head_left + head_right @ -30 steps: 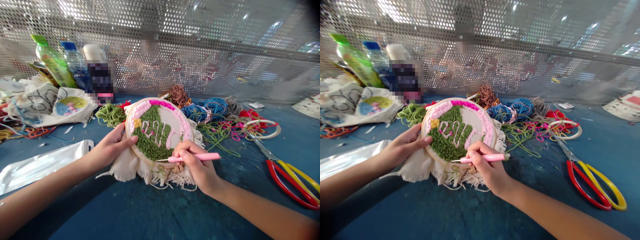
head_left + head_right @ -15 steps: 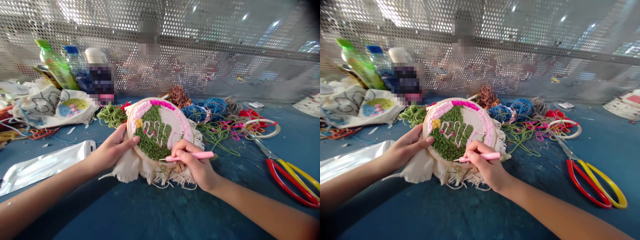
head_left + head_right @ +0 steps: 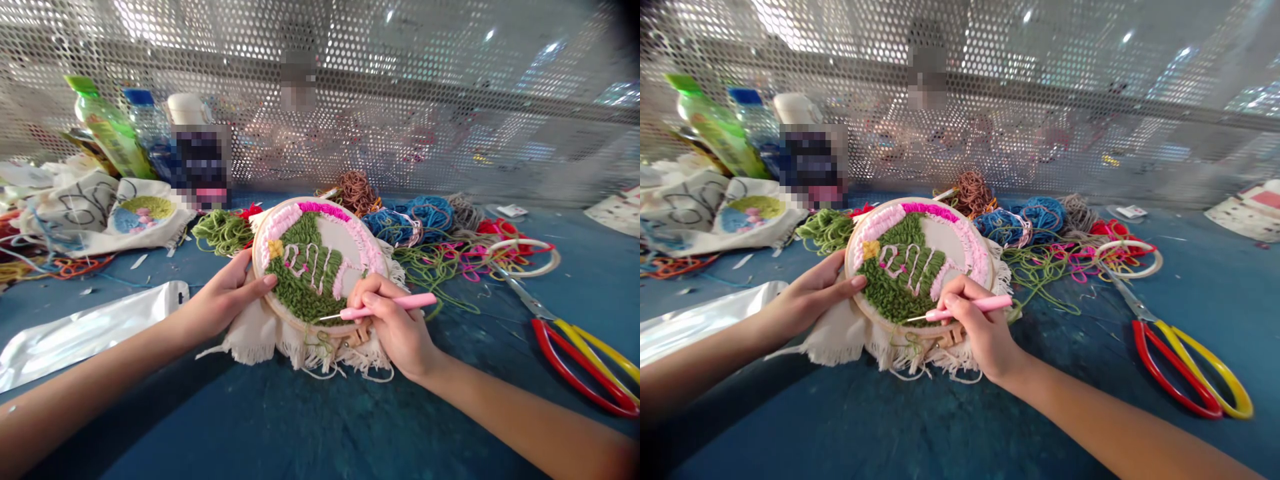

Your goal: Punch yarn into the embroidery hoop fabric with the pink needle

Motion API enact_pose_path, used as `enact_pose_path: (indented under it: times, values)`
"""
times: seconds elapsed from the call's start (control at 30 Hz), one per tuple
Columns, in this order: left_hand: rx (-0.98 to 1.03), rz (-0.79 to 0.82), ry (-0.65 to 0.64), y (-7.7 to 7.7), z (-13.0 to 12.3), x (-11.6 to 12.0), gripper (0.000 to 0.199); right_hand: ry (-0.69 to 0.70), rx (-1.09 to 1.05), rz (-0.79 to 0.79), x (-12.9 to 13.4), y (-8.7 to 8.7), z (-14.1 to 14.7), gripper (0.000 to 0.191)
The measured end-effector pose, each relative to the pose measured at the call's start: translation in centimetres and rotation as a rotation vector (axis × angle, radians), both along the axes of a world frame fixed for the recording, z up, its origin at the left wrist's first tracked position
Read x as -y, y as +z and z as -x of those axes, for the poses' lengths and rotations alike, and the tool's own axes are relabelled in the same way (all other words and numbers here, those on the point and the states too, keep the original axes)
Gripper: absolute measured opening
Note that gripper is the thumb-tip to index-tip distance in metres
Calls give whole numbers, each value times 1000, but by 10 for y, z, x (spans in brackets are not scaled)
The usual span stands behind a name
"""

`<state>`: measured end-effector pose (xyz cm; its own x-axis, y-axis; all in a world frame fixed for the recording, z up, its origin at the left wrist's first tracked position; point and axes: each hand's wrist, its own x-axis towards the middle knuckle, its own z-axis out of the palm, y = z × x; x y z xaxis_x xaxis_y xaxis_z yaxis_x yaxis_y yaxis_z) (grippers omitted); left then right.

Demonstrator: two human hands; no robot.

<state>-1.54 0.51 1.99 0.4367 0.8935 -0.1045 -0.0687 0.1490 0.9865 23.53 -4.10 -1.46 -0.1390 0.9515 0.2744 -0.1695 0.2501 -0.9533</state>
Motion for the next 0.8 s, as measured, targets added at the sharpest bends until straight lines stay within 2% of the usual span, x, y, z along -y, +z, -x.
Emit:
enact_pose_path:
  times: [0.1,0.17,0.27,0.37,0.43,0.47,0.53,0.6,0.67,0.73,0.8]
  values:
    - [-17,-3,-3,-2,0,-2,40,13,97,-56,3,1,-1,20]
    - [-39,-15,3,-2,-2,-1,41,24,232,-149,5,3,0,18]
    - [-99,-130,39,3,-4,6,40,27,491,-474,8,6,5,10]
    - [-235,-373,64,13,-4,18,36,-23,739,-857,11,9,14,8]
    - [-314,-499,18,19,-3,25,35,-63,783,-912,12,12,17,9]
    - [-328,-524,-8,21,-2,27,36,-65,757,-861,13,14,18,9]
    - [-300,-479,-29,21,-2,27,37,-25,646,-652,13,15,16,10]
    - [-218,-348,6,16,-4,22,36,6,468,-376,11,13,11,15]
    - [-124,-203,39,9,-6,14,35,-42,237,-142,7,8,6,20]
    - [-56,-110,43,1,-7,8,37,-119,58,-28,3,3,3,22]
    - [-30,-79,32,-4,-6,4,39,-153,-4,-4,0,0,2,22]
